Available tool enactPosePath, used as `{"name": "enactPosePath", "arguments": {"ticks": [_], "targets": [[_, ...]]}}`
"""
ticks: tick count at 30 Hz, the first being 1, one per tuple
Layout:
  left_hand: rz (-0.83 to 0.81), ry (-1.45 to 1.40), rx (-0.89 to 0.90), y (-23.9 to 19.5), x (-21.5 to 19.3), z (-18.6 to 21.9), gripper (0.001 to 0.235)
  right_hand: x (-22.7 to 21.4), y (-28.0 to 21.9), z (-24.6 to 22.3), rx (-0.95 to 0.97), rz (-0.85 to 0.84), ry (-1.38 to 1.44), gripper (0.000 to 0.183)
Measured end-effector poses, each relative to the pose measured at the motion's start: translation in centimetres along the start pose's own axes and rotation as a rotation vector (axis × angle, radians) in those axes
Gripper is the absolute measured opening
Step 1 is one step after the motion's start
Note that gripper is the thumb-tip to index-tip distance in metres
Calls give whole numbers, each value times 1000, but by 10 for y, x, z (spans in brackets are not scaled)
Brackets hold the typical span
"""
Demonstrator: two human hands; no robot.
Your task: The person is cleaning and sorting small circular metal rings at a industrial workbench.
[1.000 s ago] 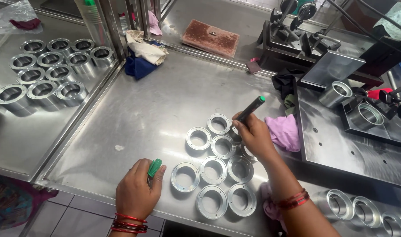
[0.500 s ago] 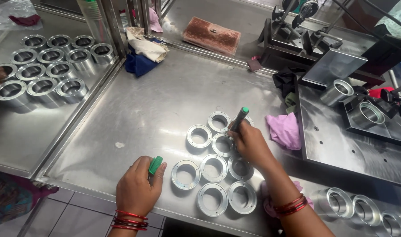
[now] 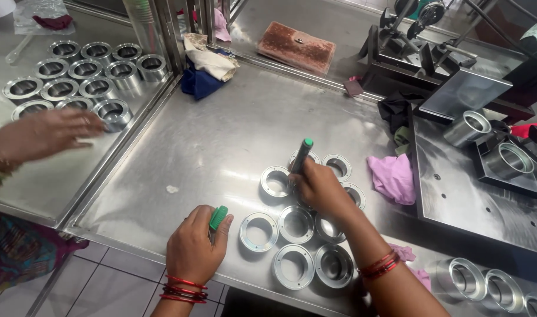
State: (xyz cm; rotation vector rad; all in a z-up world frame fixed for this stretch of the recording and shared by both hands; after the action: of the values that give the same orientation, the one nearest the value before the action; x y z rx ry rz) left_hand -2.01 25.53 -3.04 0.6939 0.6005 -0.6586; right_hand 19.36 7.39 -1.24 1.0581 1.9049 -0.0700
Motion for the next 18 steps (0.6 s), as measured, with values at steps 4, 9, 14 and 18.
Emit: {"name": "enactPosePath", "arguments": {"ticks": [4,9,14,18], "targets": [[22,11,15,-2,-1,0,36,-7,4,-7,138,60,87,18],[-8,-7,-1,0,1,-2,32,-10,0,-6,84,41,98,17],[0,-1,-10,1,-1,-1,34,-21,-34,-8,319,13,321,19],[20,-22,22,-1,0,-1,34,-20,-53,-34,88,41,129,18]]}}
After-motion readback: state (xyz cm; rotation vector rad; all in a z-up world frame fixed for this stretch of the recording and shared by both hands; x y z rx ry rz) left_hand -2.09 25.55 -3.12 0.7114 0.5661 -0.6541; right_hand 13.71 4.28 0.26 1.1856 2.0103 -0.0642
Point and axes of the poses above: each hand's wrist, its own y-axis towards the middle knuckle, its own x-axis out of the palm, z = x × y, the point moved 4 cm from there along y, towards the middle knuckle, and after that the axes turned 9 degrees about z, right-handed, at the moved point
